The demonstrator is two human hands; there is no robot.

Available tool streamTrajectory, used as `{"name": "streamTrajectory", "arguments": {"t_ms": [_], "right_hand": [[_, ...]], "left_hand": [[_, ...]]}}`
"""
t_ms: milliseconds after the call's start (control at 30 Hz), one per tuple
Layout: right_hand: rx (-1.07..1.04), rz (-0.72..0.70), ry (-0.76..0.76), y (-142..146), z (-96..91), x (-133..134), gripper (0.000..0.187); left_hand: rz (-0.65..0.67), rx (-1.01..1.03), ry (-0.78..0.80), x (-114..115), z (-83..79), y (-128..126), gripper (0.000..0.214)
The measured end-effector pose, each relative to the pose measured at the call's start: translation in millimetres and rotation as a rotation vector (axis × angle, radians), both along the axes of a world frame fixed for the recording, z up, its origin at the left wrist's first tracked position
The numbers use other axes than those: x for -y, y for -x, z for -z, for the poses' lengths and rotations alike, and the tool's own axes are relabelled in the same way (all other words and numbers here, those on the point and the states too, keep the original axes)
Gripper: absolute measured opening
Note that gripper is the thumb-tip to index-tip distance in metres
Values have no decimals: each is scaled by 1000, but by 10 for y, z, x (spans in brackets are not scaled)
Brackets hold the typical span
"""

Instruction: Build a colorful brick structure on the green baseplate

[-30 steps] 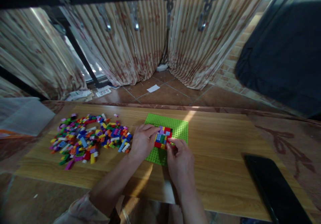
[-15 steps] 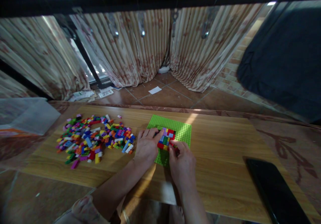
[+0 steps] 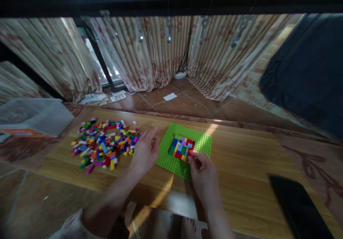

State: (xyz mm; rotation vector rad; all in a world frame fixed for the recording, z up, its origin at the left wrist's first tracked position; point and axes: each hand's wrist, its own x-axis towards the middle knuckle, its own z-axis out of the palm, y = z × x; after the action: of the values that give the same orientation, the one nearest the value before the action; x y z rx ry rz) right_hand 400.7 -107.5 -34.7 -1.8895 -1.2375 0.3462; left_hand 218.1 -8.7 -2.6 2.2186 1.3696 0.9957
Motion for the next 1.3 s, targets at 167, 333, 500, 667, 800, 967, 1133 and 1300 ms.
{"name": "streamTrajectory", "arguments": {"t_ms": [167,333,500,667,800,967,1133,1300], "right_hand": [[-25,-50,64,-92,-19,52,32],[-34,-89,133,-185,-8,132,31],[150,-53,131,-114,-94,118,34],[343,-24,-171,396,-213,-21,27],[280,-267,-152,955,-198,-150,22],[271,-321,-30,1299,-134,-268,34],[274,-312,13,1336,-90,-350,30],[133,-265,-107,1299,-159,-362,31]], "left_hand": [[-122,231,118,-301,-45,336,35],[-162,416,191,-469,-34,567,30],[-161,467,223,-468,-105,657,29],[-159,454,227,-448,-145,690,27],[-139,456,217,-443,-125,692,27],[-106,413,240,-421,-122,671,26],[-65,387,272,-432,-99,650,27],[-24,374,300,-381,-151,606,27]]}}
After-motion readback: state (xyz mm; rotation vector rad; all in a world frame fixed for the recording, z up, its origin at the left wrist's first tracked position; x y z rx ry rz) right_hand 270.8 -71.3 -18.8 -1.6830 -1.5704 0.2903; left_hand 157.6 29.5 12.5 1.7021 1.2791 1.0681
